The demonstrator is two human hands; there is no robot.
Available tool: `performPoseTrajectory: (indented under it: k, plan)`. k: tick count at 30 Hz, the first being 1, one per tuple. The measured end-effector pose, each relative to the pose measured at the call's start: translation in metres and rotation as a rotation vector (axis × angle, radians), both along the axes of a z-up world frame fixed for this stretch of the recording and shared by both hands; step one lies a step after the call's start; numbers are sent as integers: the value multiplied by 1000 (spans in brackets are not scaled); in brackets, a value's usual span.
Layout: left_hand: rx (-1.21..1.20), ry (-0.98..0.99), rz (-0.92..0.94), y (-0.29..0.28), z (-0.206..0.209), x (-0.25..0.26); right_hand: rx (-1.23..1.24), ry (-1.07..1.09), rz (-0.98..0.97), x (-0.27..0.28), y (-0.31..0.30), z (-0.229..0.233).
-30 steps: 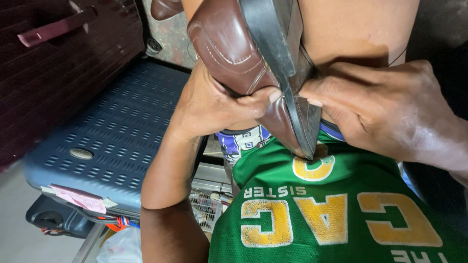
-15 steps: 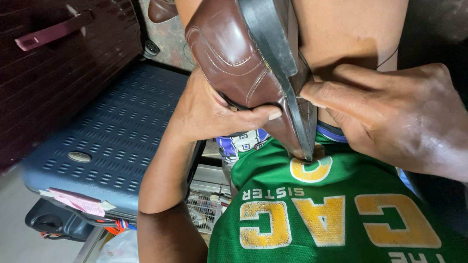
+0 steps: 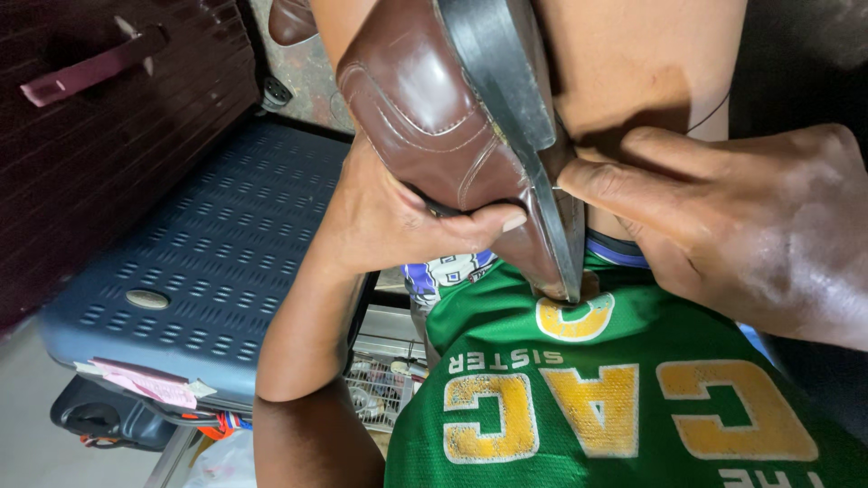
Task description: The person stitches the sole of a brown leather shoe using a needle and thread. They repeatedly push the needle through the seam and pull the thread tight to secure the sole to the upper.
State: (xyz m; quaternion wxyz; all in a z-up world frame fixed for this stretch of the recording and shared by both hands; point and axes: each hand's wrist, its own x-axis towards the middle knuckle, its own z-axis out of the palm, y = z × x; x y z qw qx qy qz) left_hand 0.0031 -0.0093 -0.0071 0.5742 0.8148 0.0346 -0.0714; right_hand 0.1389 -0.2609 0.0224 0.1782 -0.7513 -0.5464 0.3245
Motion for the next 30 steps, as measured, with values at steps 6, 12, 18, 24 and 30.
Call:
performPoseTrajectory:
  k: [6,12,18,24,30]
  plan:
    - [35,106,-11,-1,0,-9,-51,40,17,0,-3,-9]
    - [169,-9,22,-9,0,-9,-85,106,-11,-1,-8,-7]
    - [243,3,33,-13,-1,-7,32,-67,116,-4,-1,-6]
    - [250,-53,16,-13,3,2,-37,-109,29,-3,16,4]
    - [133,150,30,-11,10,-2,27,-189,49,2,23,7]
